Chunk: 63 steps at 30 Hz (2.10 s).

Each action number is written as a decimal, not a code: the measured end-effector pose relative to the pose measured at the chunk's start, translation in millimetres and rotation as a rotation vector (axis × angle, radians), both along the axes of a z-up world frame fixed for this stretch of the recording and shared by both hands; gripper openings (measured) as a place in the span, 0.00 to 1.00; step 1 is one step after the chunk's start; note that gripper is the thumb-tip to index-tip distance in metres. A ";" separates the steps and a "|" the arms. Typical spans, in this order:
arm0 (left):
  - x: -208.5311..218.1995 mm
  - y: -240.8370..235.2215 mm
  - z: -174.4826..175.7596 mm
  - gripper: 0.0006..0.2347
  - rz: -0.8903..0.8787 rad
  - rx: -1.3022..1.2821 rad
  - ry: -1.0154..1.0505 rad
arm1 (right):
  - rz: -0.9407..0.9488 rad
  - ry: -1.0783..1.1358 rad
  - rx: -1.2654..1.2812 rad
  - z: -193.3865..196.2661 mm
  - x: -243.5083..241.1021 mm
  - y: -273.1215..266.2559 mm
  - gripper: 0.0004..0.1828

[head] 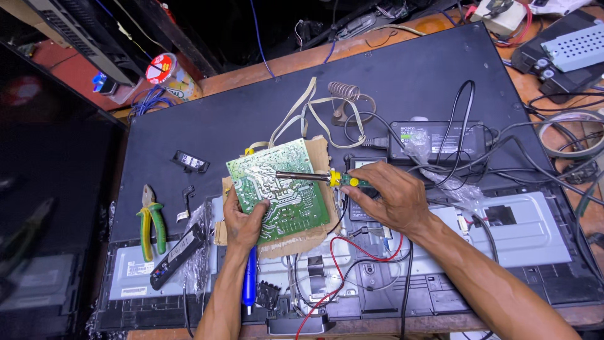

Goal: The person solders a green circuit board using a soldering iron and a desoldering pump. They repeatedly heat solder joints and use the pump to remove molten solder, flipping the board to work on both sides.

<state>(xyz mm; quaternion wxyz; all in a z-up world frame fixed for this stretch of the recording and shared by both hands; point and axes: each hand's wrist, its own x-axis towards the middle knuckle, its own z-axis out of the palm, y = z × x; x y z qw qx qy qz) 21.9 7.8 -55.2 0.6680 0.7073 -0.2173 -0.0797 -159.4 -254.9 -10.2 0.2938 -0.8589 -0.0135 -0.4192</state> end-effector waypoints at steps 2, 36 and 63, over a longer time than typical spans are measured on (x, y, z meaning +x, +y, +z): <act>-1.5 1.7 0.6 0.15 -0.003 0.003 -0.009 | -0.009 -0.017 -0.001 -2.0 1.8 -0.2 0.10; 21.9 27.7 -58.8 0.07 0.123 -0.032 -0.078 | -0.051 -0.137 0.059 -16.7 -2.9 -0.4 0.09; -19.1 9.5 2.1 0.29 0.042 -0.045 -0.204 | 0.001 -0.065 -0.077 -19.4 -2.2 5.0 0.16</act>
